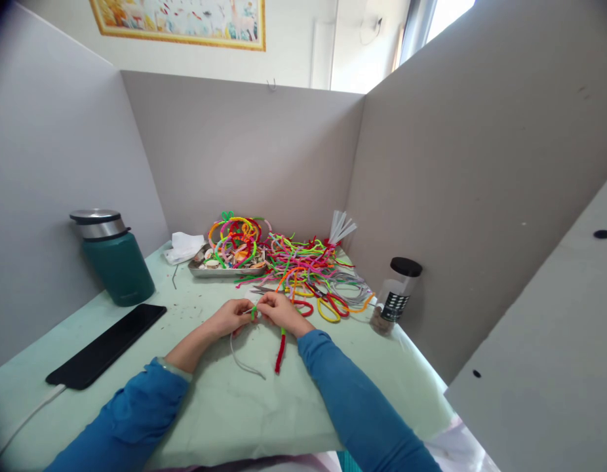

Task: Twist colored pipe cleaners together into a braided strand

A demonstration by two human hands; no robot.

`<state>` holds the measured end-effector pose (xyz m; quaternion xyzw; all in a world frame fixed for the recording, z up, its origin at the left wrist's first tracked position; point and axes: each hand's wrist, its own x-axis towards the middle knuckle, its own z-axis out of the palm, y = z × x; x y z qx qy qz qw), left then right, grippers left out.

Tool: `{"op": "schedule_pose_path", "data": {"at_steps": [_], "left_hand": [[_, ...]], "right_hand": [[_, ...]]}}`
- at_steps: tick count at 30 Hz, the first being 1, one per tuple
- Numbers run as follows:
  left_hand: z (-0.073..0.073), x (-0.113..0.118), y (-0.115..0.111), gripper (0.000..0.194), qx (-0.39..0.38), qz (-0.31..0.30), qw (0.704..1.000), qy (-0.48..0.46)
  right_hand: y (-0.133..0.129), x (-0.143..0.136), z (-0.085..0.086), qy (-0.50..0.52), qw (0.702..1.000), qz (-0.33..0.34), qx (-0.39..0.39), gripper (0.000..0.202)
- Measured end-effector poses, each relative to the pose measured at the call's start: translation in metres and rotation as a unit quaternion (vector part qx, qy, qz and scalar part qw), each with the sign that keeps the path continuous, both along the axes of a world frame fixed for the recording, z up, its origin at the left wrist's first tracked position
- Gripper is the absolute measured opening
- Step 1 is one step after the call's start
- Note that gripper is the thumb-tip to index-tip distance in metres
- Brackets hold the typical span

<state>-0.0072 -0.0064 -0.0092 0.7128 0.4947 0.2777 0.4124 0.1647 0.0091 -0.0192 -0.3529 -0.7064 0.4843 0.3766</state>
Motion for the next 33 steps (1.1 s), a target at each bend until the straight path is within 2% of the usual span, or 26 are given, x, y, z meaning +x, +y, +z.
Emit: {"op": "schedule_pose_path", "data": {"at_steps": [11, 17, 33], "left_hand": [[0.0031, 0.0002, -0.0005, 0.036, 0.028, 0.036, 0.999, 0.023], [0.0001, -0.0003, 0.0019, 0.041, 0.009, 0.037, 0.999, 0.009], [0.0066, 0.0001, -0.0016, 0.046, -0.046, 0.029, 0.997, -0.046]], "right_hand": [[-0.0011, -0.0001, 0.0011, 0.005, 1.000, 0.002, 0.006, 0.012], [-0.0030, 0.0008, 0.0034, 0.007, 1.000, 0.007, -0.003, 0.012], [-0.0026, 0.0016, 0.0023, 0.007, 1.000, 0.028, 0.006, 0.008]]}}
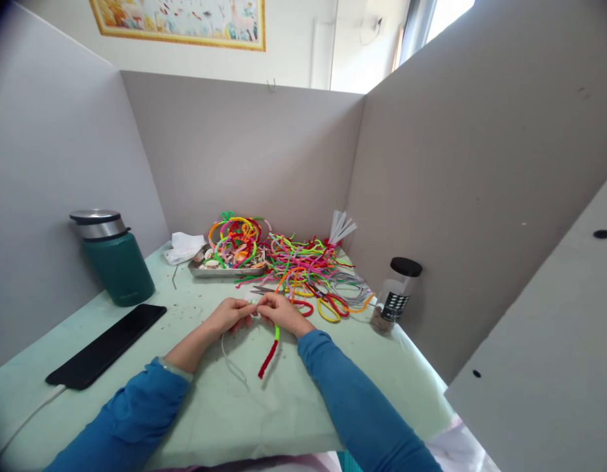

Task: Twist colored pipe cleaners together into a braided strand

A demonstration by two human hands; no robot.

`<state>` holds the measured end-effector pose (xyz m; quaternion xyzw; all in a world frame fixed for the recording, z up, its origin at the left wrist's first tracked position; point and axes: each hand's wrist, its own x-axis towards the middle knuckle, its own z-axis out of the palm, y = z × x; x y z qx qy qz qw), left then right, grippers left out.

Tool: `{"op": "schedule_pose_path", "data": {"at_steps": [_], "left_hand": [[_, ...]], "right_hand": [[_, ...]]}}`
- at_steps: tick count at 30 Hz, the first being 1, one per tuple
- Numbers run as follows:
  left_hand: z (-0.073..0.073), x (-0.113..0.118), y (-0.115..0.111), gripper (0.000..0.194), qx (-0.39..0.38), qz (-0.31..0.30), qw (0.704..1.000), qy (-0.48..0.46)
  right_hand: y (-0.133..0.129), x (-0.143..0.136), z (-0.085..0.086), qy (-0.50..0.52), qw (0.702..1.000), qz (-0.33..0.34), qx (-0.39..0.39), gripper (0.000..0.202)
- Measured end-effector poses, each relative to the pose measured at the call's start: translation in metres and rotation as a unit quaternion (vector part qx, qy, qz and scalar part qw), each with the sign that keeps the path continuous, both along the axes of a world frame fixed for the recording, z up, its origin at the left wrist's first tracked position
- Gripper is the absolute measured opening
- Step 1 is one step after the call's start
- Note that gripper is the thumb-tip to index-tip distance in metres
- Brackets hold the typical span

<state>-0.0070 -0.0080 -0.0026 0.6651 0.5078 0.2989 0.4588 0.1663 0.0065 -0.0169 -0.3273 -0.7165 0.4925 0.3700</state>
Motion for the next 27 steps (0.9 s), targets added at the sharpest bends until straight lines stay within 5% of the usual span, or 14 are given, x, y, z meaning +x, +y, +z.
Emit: {"op": "schedule_pose_path", "data": {"at_steps": [7, 27], "left_hand": [[0.008, 0.002, -0.004, 0.044, -0.022, 0.007, 1.000, -0.010], [-0.003, 0.001, 0.003, 0.042, 0.025, 0.055, 0.998, 0.030]], "right_hand": [[0.002, -0.001, -0.004, -0.012, 1.000, 0.007, 0.012, 0.010], [-0.002, -0.001, -0.001, -0.014, 1.000, 0.006, 0.024, 0.016]]}}
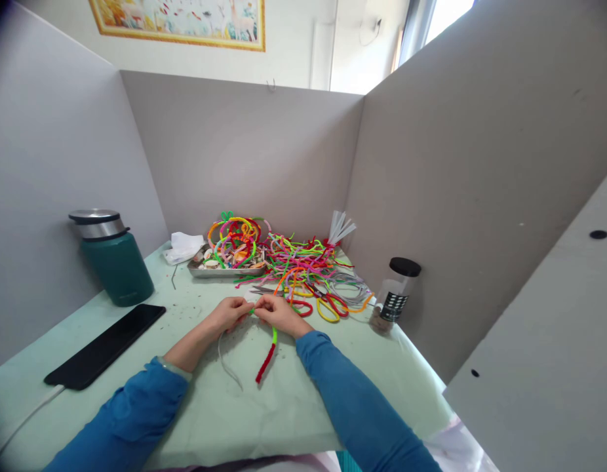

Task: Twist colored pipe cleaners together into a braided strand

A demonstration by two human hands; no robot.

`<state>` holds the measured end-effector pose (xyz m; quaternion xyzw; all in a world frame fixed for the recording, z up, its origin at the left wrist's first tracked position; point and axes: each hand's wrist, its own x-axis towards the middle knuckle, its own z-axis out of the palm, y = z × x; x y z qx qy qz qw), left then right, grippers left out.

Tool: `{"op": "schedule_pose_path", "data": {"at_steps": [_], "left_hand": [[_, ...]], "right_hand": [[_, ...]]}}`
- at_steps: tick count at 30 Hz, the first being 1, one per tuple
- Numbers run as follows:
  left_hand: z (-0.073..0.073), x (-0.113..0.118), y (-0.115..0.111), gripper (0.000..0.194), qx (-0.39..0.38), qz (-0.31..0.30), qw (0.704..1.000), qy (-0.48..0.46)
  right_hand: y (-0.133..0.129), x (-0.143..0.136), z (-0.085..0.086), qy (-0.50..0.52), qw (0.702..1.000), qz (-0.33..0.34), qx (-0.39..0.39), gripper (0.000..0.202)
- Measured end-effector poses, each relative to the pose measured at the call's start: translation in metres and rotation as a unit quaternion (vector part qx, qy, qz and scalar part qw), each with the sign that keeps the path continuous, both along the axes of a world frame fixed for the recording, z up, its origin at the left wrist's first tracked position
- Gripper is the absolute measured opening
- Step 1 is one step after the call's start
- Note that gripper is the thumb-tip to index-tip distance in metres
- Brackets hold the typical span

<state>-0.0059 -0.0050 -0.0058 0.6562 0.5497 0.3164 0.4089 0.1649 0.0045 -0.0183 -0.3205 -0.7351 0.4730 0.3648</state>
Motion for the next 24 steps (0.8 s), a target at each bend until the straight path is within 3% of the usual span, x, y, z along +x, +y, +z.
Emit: {"op": "schedule_pose_path", "data": {"at_steps": [7, 12, 17, 24], "left_hand": [[-0.0004, 0.0005, 0.0007, 0.039, 0.048, 0.038, 0.997, 0.049], [0.0055, -0.0010, -0.0006, 0.029, 0.163, 0.066, 0.981, 0.081], [0.0059, -0.0004, -0.0007, 0.012, 0.277, 0.027, 0.953, 0.119], [0.0007, -0.0008, 0.0012, 0.013, 0.275, 0.024, 0.953, 0.129]], "right_hand": [[0.0015, -0.0026, 0.0004, 0.012, 0.999, -0.027, -0.015, 0.011], [0.0053, -0.0035, -0.0021, 0.030, 0.998, -0.050, -0.031, 0.011], [0.0062, -0.0035, -0.0032, 0.037, 0.998, -0.047, -0.034, 0.012], [0.0064, -0.0035, -0.0031, 0.039, 0.997, -0.045, -0.041, 0.013]]}}
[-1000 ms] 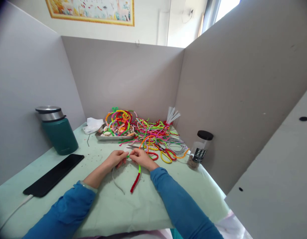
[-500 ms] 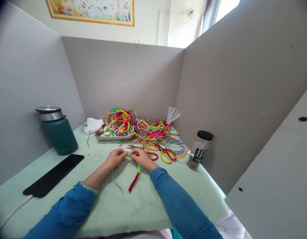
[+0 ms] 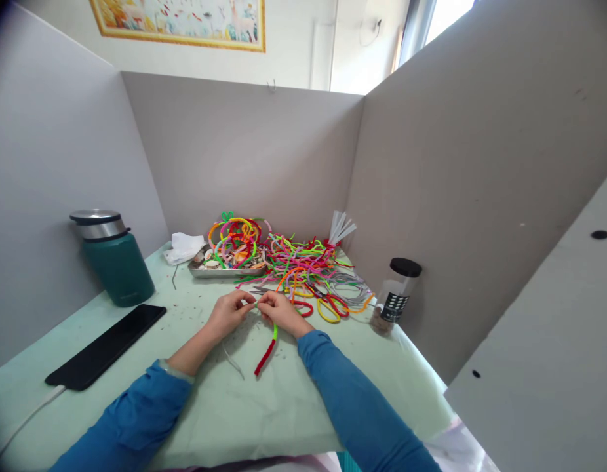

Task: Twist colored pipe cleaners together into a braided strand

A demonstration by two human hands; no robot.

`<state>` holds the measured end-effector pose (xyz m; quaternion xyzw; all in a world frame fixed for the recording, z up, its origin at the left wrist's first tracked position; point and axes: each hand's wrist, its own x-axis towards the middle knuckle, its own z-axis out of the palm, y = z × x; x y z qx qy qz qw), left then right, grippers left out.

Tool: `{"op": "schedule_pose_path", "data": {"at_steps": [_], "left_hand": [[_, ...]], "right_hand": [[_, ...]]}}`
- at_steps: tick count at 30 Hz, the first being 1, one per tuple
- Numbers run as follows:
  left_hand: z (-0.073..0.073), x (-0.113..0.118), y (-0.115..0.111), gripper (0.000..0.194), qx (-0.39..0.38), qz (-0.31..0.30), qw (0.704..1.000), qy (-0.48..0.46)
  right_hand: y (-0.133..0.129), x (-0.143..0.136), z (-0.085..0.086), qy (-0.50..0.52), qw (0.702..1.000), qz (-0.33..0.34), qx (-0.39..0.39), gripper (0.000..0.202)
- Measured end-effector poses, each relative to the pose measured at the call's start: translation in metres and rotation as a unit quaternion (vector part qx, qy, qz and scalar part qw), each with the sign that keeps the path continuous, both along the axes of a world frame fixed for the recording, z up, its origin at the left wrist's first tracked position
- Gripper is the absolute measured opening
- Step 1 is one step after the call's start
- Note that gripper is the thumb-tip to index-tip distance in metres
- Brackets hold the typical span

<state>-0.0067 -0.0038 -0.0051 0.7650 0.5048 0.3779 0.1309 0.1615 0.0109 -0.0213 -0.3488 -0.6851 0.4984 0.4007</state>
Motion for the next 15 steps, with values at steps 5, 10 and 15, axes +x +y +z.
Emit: {"op": "schedule_pose_path", "data": {"at_steps": [5, 10, 15], "left_hand": [[0.0043, 0.0020, -0.0031, 0.012, -0.022, 0.022, 0.999, -0.008], [0.0032, 0.0014, -0.0015, 0.013, -0.025, 0.017, 0.999, -0.012], [0.0006, 0.0003, 0.0004, 0.014, -0.013, 0.013, 1.000, 0.006]], "right_hand": [[0.0004, -0.0002, -0.0005, -0.008, 1.000, -0.005, -0.001, 0.013], [0.0009, -0.0003, -0.0012, -0.007, 1.000, -0.005, 0.002, 0.011], [0.0006, 0.0003, -0.0009, -0.002, 1.000, -0.002, 0.007, 0.012]]}}
